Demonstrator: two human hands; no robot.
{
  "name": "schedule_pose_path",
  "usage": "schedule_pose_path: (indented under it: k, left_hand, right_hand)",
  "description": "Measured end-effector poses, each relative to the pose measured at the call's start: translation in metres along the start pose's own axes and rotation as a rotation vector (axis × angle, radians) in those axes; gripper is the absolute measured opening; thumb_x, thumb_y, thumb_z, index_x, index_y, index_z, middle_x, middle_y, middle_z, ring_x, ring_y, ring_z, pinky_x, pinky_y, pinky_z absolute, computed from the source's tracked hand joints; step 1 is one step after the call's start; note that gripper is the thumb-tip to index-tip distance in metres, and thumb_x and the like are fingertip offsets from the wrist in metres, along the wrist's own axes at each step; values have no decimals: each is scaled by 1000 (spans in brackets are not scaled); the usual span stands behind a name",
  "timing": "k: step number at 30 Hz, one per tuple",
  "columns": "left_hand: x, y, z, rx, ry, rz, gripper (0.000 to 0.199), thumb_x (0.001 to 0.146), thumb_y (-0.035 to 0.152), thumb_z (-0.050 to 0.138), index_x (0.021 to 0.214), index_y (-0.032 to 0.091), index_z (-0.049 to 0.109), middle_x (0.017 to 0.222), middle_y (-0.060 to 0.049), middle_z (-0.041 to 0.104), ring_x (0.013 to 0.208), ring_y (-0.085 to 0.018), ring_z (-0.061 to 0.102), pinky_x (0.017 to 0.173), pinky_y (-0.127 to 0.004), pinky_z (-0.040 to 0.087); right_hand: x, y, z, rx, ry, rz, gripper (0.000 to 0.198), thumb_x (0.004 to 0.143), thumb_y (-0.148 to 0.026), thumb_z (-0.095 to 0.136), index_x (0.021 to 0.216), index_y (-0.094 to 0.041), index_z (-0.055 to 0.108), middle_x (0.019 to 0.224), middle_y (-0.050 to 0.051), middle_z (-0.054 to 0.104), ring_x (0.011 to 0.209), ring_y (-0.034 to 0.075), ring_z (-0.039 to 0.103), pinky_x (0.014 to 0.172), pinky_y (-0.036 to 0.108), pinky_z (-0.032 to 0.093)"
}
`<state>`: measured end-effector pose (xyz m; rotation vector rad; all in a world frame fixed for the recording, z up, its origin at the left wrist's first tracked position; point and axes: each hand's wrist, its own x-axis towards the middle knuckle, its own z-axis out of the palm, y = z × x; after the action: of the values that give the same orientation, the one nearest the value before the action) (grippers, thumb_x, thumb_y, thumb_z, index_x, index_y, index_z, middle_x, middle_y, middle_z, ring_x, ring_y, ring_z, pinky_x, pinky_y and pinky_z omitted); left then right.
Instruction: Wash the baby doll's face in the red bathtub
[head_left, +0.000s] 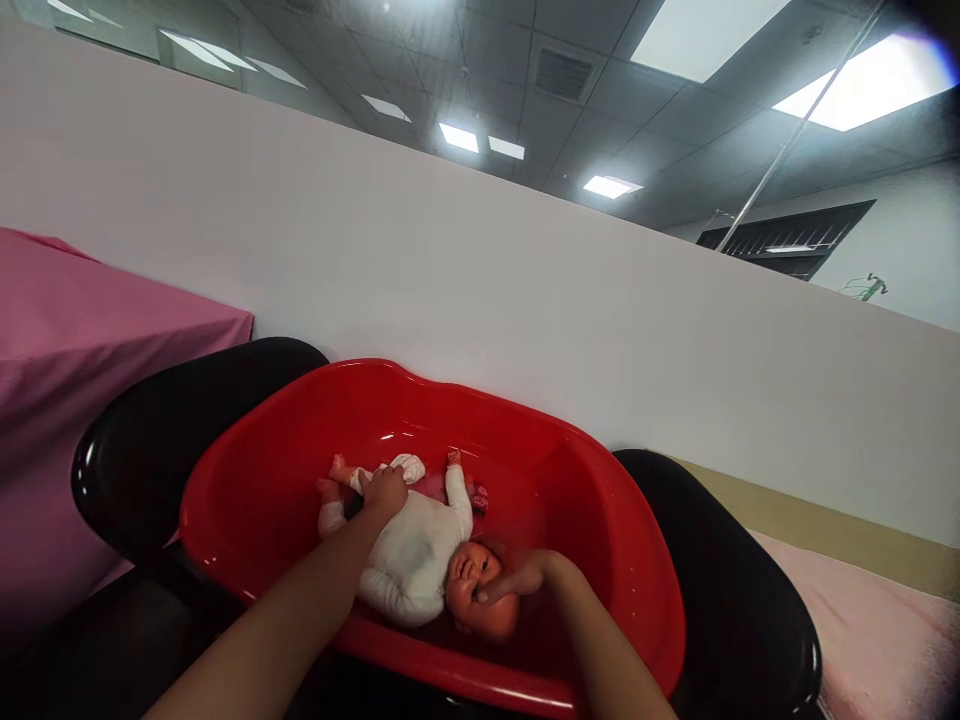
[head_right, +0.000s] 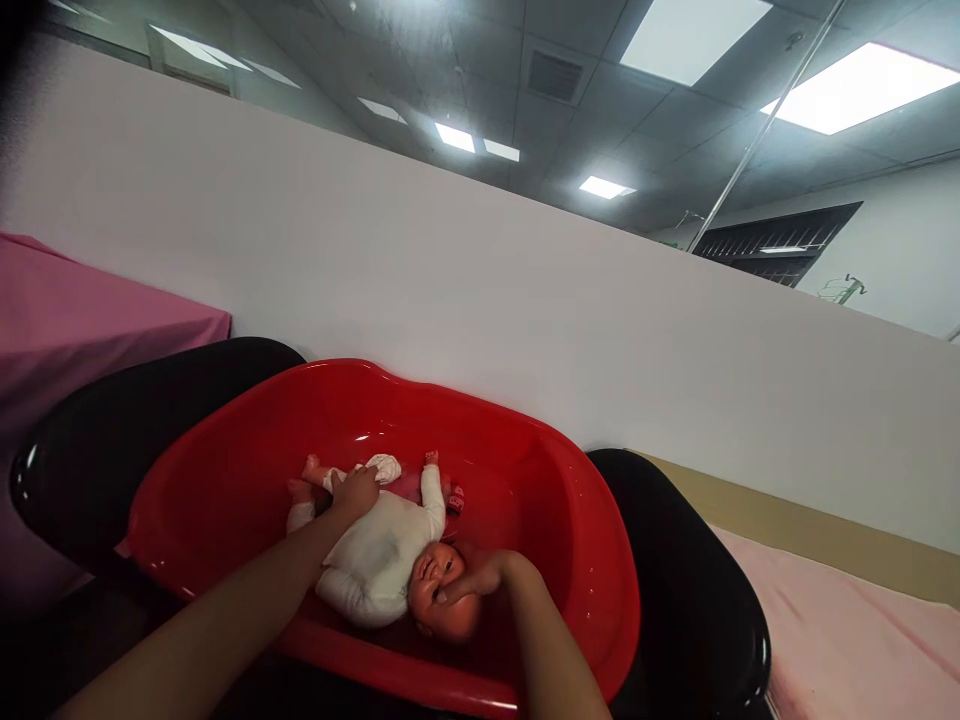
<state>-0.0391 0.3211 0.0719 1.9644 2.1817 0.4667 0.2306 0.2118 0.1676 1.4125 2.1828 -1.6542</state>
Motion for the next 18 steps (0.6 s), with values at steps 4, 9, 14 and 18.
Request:
schedule_pose_path:
  k: [4,9,14,18]
  left_hand:
    - [0,0,0,-9,-7,-3,38,84,12,40,112,17,64,119,-14,64,119,-31,51,105,-63,20]
    - [2,0,2,-2,-11,-3,39,84,12,39,114,16,64,120,-16,64,119,-32,52,104,-63,19]
    - [3,0,2,-31,-27,-30,38,83,12,42,111,20,66,122,-15,63,120,-30,50,105,-52,23]
    - [5,1,1,-32,-50,-37,37,83,13,43,112,20,66,122,-16,63,120,-32,50,105,-57,21]
  right_hand:
    - [3,6,-2,28,-5,35,86,54,-40,84,131,-21,50,127,8,59,117,23,54,100,35,42]
    - [1,7,-3,34,-13,23,93,56,-45,83,136,-18,44,131,10,57,121,25,53,103,37,40]
    - [2,12,-3,59,-19,59,98,57,-45,83,140,-19,39,138,11,53,124,25,52,104,35,41]
    - [3,11,-3,82,-62,-6,86,59,-43,83,133,-18,47,133,11,57,120,23,55,103,34,42]
